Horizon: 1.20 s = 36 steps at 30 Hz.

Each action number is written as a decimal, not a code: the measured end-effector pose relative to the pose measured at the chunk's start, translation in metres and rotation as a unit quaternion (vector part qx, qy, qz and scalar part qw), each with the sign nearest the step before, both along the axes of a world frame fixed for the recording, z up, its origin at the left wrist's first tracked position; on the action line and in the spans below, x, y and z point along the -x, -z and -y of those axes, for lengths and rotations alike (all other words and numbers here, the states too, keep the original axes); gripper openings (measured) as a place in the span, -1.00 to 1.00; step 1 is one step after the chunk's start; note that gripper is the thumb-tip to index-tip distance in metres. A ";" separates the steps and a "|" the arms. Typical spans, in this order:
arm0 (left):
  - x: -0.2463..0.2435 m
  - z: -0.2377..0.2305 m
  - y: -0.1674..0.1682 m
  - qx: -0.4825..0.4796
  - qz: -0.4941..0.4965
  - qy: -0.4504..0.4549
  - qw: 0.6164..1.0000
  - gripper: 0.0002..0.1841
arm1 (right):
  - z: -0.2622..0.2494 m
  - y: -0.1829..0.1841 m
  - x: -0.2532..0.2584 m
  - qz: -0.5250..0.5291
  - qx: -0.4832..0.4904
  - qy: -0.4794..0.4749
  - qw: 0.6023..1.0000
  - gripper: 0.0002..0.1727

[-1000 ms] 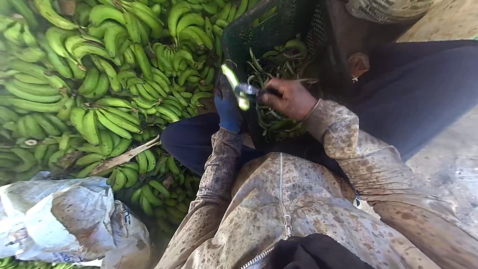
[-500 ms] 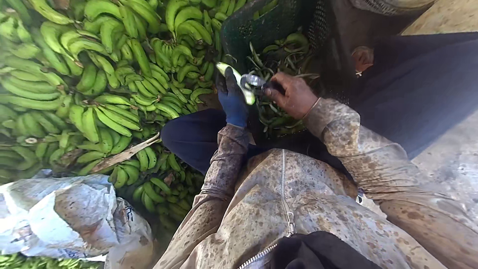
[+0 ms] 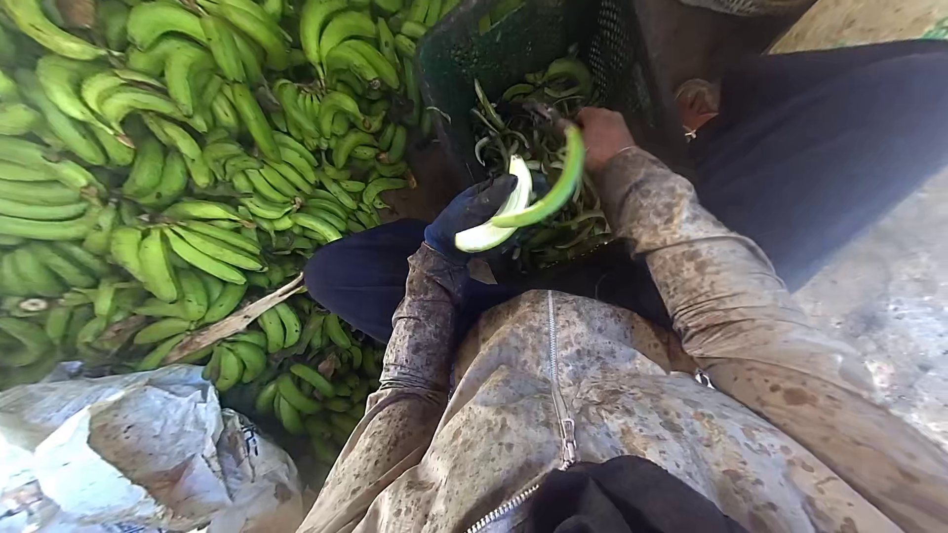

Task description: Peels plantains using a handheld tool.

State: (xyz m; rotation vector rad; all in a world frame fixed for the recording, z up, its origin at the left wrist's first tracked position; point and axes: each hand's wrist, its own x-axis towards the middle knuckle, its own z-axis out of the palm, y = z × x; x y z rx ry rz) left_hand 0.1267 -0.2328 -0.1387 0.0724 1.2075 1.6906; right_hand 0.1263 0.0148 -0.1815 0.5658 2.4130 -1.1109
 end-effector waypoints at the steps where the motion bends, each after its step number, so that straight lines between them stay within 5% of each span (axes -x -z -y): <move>1: 0.001 -0.003 0.006 -0.005 -0.028 -0.039 0.999 -0.52 | -0.004 -0.002 0.000 -0.008 0.010 0.024 1.000 -0.30; 6: 0.020 -0.022 0.030 0.000 -0.013 -0.404 0.915 -0.61 | 0.016 -0.018 -0.019 -0.143 0.052 -0.009 0.988 -0.37; 11: 0.028 -0.026 0.019 -0.014 0.058 -0.521 0.851 -0.56 | 0.046 -0.003 -0.037 -0.216 0.076 -0.139 0.963 -0.46; 14: 0.026 -0.025 0.016 -0.054 0.061 -0.486 0.870 -0.58 | 0.046 -0.004 -0.032 -0.207 0.087 -0.129 0.966 -0.45; 19: 0.016 -0.017 0.020 -0.086 -0.034 -0.270 0.959 -0.58 | 0.037 -0.011 -0.029 -0.228 0.120 -0.093 0.962 -0.48; 23: 0.004 -0.042 0.024 0.044 -0.051 -0.400 0.914 -0.63 | 0.046 -0.008 -0.031 -0.210 0.063 -0.103 0.970 -0.47; 25: 0.003 -0.044 0.035 0.120 -0.114 -0.388 0.907 -0.61 | 0.046 -0.014 -0.031 -0.172 0.038 -0.104 0.979 -0.46; 29: 0.005 -0.024 0.020 0.203 -0.328 -0.051 0.921 -0.40 | 0.021 -0.029 -0.016 -0.119 0.039 -0.066 0.990 -0.46; 31: 0.009 -0.017 0.013 0.196 -0.356 0.075 0.911 -0.29 | 0.009 -0.027 -0.011 -0.097 0.027 -0.054 0.993 -0.46; 34: 0.012 -0.016 0.019 0.130 -0.201 -0.090 0.967 -0.45 | 0.005 -0.023 -0.014 -0.137 0.027 -0.025 0.990 -0.46; 36: 0.020 -0.018 0.020 0.013 -0.052 -0.258 0.965 -0.62 | 0.013 -0.023 -0.024 -0.187 0.050 -0.044 0.980 -0.48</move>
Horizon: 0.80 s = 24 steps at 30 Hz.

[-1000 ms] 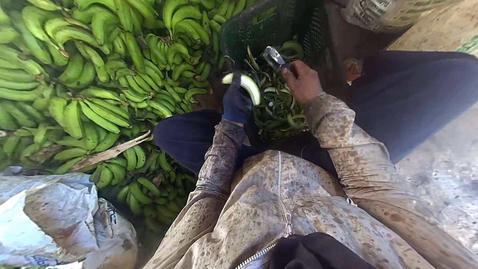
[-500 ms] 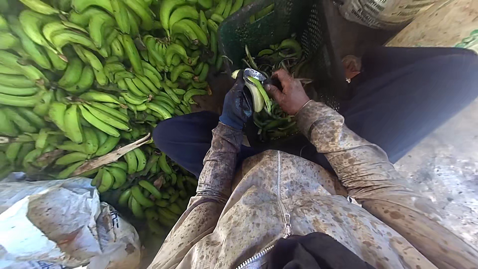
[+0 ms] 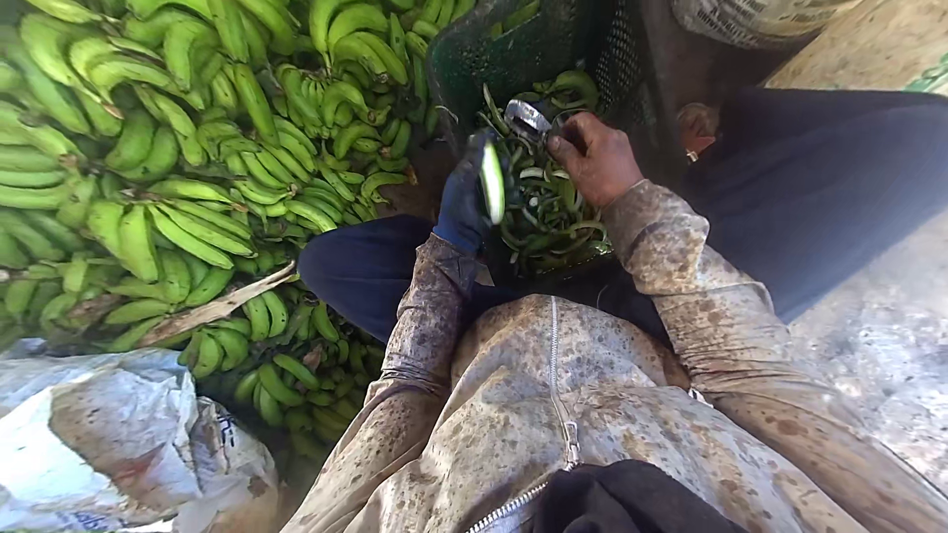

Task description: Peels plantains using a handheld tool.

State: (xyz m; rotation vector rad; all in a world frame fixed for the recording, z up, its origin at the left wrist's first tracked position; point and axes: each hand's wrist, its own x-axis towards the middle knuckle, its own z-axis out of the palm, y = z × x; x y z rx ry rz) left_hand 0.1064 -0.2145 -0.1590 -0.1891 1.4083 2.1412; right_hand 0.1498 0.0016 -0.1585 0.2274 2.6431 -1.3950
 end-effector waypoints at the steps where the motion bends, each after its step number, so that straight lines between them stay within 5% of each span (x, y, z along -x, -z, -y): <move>1: 0.005 0.000 0.001 -0.076 0.039 -0.071 0.994 -0.57 | 0.005 0.003 -0.006 -0.028 0.009 -0.024 0.999 -0.48; 4: 0.018 0.003 0.003 -0.172 0.092 -0.205 0.959 -0.54 | 0.023 0.016 -0.018 -0.089 0.026 -0.107 0.990 -0.50; 7: 0.016 -0.002 -0.004 -0.169 0.107 -0.196 0.960 -0.53 | 0.031 0.021 -0.017 -0.084 0.037 -0.130 0.987 -0.48; 12: -0.007 -0.030 -0.006 -0.009 0.002 -0.149 0.989 -0.67 | 0.026 0.020 -0.004 -0.044 0.042 -0.089 0.994 -0.46; 18: -0.035 -0.039 -0.005 0.194 -0.057 0.010 0.979 -0.44 | 0.002 0.009 0.014 0.110 0.006 0.008 0.994 -0.43; 21: -0.018 -0.026 -0.007 0.090 -0.006 -0.058 0.994 -0.58 | -0.001 0.004 0.004 0.051 0.025 0.041 0.998 -0.44; 24: 0.005 -0.002 -0.010 -0.064 0.063 -0.109 0.990 -0.49 | 0.010 0.008 -0.016 -0.038 0.041 -0.047 0.997 -0.48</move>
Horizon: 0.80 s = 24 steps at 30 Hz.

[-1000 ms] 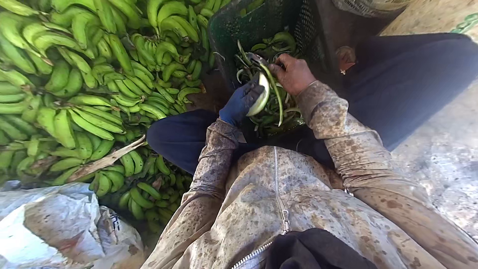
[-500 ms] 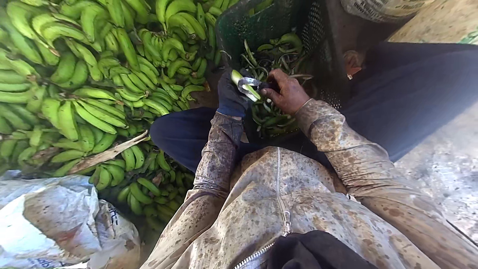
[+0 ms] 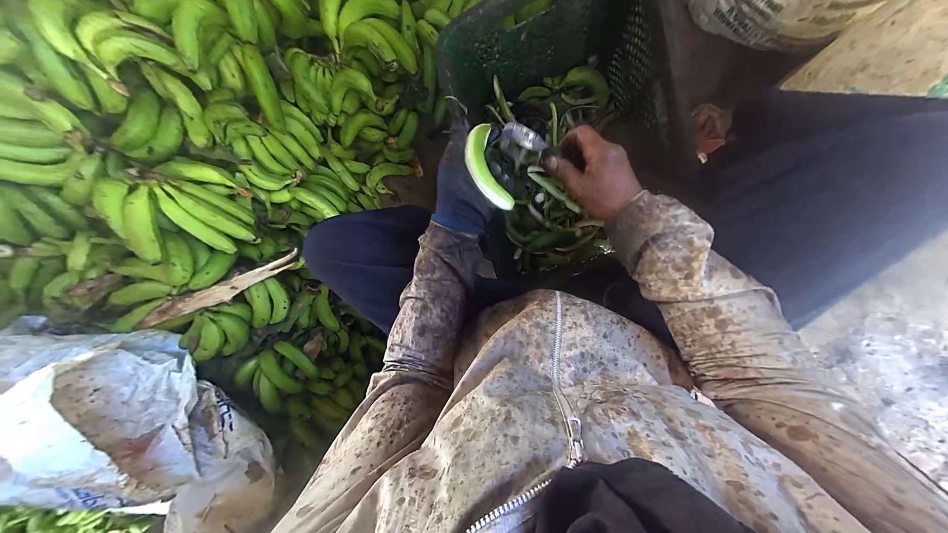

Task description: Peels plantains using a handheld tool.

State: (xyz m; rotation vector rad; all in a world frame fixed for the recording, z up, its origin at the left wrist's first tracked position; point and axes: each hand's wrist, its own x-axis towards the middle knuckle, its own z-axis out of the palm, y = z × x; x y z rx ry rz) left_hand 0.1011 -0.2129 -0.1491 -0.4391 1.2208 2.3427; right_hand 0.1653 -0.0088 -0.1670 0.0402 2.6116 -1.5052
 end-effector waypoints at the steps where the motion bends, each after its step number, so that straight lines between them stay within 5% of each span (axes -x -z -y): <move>1: 0.006 0.009 0.001 -0.048 0.013 -0.001 0.999 -0.45 | 0.005 0.002 -0.005 -0.031 0.000 -0.036 0.999 -0.49; 5: 0.003 0.005 -0.004 -0.036 0.034 -0.003 0.999 -0.52 | 0.020 0.001 -0.014 -0.080 -0.030 -0.108 0.990 -0.49; 9: -0.031 -0.025 -0.009 0.028 -0.042 0.012 0.999 -0.70 | 0.018 0.004 0.008 -0.016 -0.018 -0.043 0.999 -0.48; 15: -0.023 -0.005 -0.011 -0.013 -0.022 0.055 0.998 -0.33 | -0.006 0.003 0.012 0.042 -0.023 0.058 0.997 -0.48; 17: -0.012 0.005 -0.013 -0.014 -0.013 0.039 0.999 -0.25 | -0.002 0.001 0.000 -0.002 -0.009 0.018 1.000 -0.51; 21: -0.002 0.005 -0.004 0.042 -0.060 -0.022 0.997 -0.62 | 0.012 -0.002 -0.013 -0.075 0.005 -0.116 0.990 -0.51; 24: -0.013 -0.009 -0.004 0.082 -0.077 0.000 0.994 -0.60 | 0.014 0.001 0.000 -0.039 -0.004 -0.120 0.992 -0.52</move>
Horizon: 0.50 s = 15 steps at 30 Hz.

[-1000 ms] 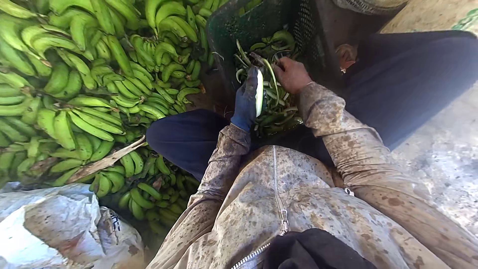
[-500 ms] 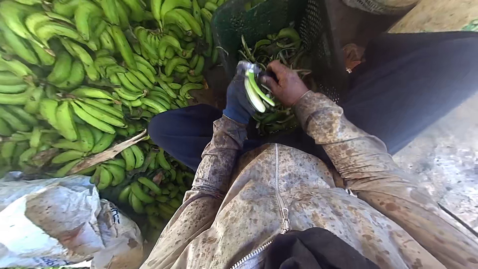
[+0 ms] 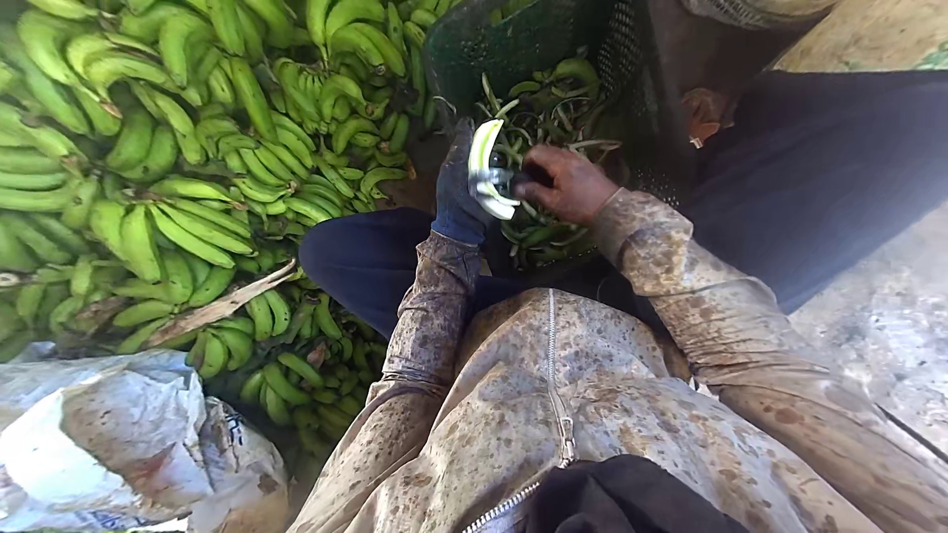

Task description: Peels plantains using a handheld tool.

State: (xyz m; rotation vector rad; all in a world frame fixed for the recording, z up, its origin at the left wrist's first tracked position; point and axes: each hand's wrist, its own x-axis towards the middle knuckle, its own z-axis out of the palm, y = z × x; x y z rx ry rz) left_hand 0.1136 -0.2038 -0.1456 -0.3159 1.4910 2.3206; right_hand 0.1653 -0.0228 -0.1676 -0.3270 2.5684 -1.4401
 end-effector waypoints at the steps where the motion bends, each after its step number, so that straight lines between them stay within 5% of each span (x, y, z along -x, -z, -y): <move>1: -0.004 -0.006 0.000 -0.004 -0.009 0.003 1.000 -0.60 | -0.004 0.002 0.007 0.005 0.003 0.025 1.000 -0.52; 4: -0.016 -0.011 0.000 0.003 -0.050 0.042 0.998 -0.57 | -0.020 0.000 0.020 0.028 -0.007 0.135 0.990 -0.50; 8: -0.029 -0.006 -0.006 0.153 -0.023 0.049 0.987 -0.51 | -0.032 0.010 0.012 0.187 -0.039 0.257 0.947 -0.33; 12: -0.014 0.002 -0.006 0.462 -0.099 0.164 0.866 -0.50 | -0.036 -0.029 -0.022 0.326 -0.230 0.041 0.916 -0.40; 15: 0.002 -0.024 -0.039 0.505 -0.197 0.245 0.804 -0.52 | -0.065 -0.080 -0.019 0.385 -0.294 0.001 0.875 -0.37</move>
